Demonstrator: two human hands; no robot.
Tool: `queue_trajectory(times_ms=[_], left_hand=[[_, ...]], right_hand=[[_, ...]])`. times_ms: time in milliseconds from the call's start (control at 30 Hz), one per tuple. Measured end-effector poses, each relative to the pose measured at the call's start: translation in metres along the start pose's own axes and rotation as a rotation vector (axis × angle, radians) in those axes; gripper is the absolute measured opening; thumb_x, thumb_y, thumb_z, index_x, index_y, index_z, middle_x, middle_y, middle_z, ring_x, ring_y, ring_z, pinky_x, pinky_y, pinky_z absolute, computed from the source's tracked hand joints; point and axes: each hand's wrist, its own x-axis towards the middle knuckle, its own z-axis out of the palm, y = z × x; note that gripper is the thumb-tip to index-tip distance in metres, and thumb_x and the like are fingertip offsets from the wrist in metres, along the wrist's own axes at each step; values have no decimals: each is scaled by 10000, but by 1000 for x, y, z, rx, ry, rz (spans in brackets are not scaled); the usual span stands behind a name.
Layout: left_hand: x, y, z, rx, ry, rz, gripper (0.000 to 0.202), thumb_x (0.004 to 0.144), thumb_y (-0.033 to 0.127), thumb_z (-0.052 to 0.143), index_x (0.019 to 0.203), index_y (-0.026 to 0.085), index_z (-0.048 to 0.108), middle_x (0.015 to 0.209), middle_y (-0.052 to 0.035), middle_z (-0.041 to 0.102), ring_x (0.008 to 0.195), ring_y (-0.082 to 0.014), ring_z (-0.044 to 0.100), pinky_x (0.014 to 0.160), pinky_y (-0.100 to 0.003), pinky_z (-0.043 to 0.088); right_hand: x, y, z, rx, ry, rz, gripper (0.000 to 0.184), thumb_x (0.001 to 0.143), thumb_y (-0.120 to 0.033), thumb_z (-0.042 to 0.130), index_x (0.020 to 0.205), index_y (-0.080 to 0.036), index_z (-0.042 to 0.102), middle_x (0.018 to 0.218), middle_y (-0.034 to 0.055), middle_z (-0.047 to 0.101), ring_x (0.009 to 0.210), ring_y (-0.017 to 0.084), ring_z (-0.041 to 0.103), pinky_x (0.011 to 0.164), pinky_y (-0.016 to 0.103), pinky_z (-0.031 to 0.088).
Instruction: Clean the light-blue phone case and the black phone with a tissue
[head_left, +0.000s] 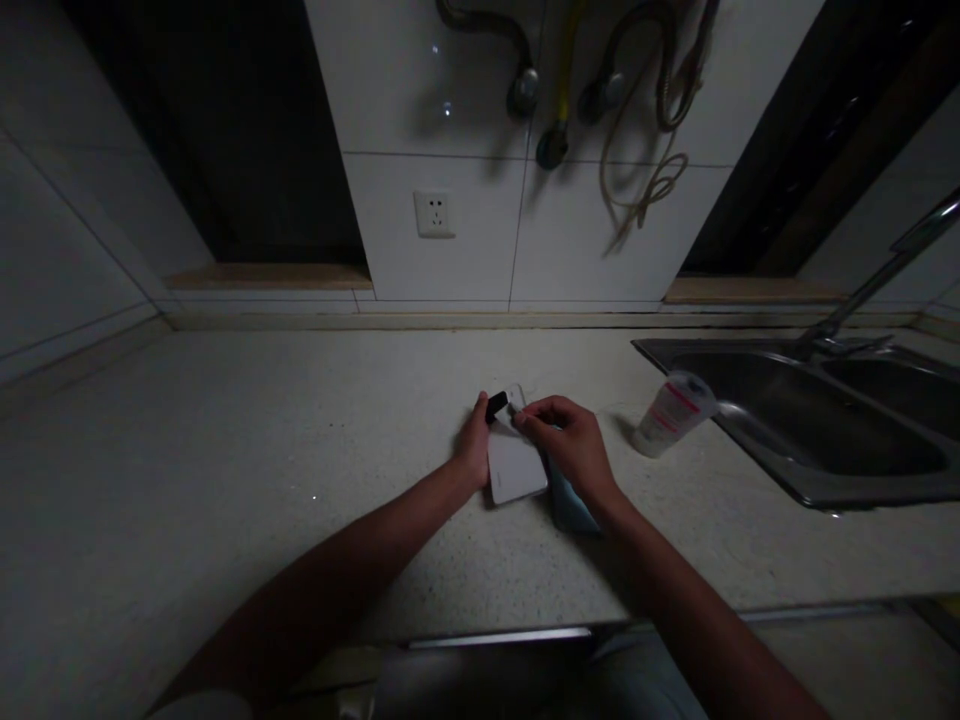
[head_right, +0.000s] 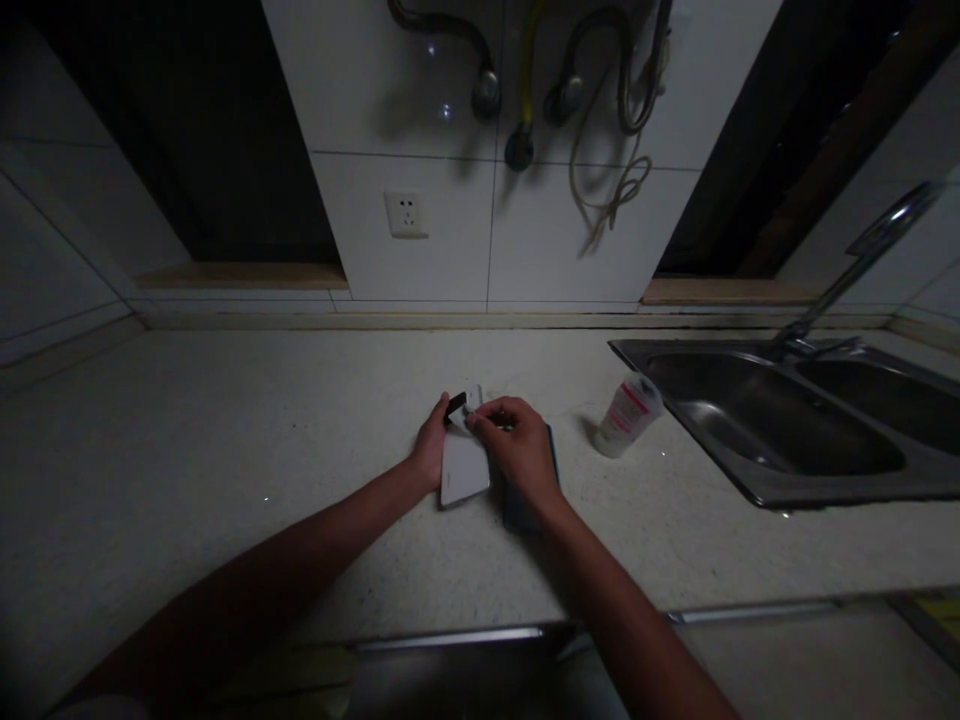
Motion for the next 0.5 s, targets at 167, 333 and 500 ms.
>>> queue_trajectory(times_ms=[167, 333, 500], left_hand=[[-6, 2, 8, -42, -80, -4, 548, 996, 550, 335, 847, 132, 656, 668, -101, 686, 524, -212, 632, 578, -326, 497], [-4, 2, 9, -55, -188, -49, 521, 1005, 497, 345, 844, 120, 666, 683, -109, 680, 583, -215, 643, 686, -354, 517], [2, -4, 5, -12, -286, 18, 194, 905, 282, 605, 876, 108, 686, 772, -109, 704, 666, -203, 656, 738, -340, 510]], right_hand=[[10, 7, 2, -9, 25, 55, 328, 656, -450, 761, 775, -155, 683, 721, 57, 675, 639, 170, 578, 546, 246, 386], [16, 15, -2, 74, 42, 99, 347, 634, -451, 772, 779, -154, 666, 698, 45, 663, 611, 162, 566, 545, 251, 391], [17, 24, -9, 83, 119, 17, 344, 643, -449, 782, 778, -149, 681, 737, 53, 668, 664, 170, 573, 604, 270, 428]])
